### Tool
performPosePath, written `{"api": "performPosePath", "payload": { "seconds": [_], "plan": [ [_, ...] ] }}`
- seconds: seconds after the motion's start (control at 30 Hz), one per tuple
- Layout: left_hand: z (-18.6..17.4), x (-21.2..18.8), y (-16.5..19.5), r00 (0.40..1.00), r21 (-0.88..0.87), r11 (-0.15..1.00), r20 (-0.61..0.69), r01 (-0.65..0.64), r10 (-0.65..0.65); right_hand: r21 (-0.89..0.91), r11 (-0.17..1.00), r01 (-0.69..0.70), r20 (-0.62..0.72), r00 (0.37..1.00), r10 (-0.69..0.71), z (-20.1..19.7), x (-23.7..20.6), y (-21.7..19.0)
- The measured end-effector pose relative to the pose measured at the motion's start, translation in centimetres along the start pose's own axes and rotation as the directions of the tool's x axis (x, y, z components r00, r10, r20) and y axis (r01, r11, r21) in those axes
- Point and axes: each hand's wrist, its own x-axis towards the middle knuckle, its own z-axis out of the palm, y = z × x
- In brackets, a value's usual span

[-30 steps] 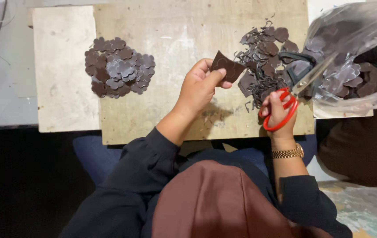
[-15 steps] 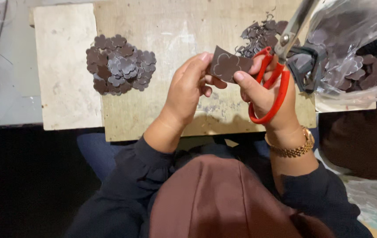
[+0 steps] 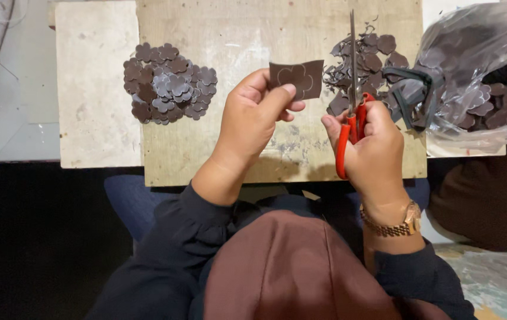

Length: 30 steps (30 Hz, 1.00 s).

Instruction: The person uses red-handled scissors to cut flower-shaped pieces from a brown sheet of material. They hold the sheet in the left hand and cut along the outline with the right hand, placing finished pieces on the table and discarding offcuts.

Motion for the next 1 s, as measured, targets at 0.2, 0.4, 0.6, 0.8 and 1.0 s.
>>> {"api": "performPosePath", "payload": {
  "seconds": [0.2,0.4,0.6,0.8,1.0],
  "plan": [
    [-0.6,0.3,-0.9,0.994,-0.180,0.978,0.011,0.106,-0.106,0.026,0.996,-0.088,0.050,0.995,0.086,0.3,-1.0,2.2],
    [-0.2,0.1,-1.3,0.999,-0.124,0.992,-0.040,0.026,-0.031,0.119,0.981,-0.155,0.125,0.982,0.140,0.8,-1.7,3.7],
    [-0.1,-0.1,-1.2,0.994,-0.022,1.000,-0.105,-0.012,0.009,0.249,0.952,-0.176,0.166,0.977,0.137,1.7,-2.3,4.5],
    [-0.2,-0.3,-1.3,0.990,-0.055,0.996,-0.124,0.065,-0.071,0.406,0.900,-0.161,0.430,0.902,-0.032,1.9,-3.0,4.4],
    [0.0,-0.3,-2.0,0.996,-0.112,0.994,-0.083,0.014,-0.023,0.469,0.845,-0.257,0.530,0.847,-0.037,2.2,-3.0,3.8]
  ]
}}
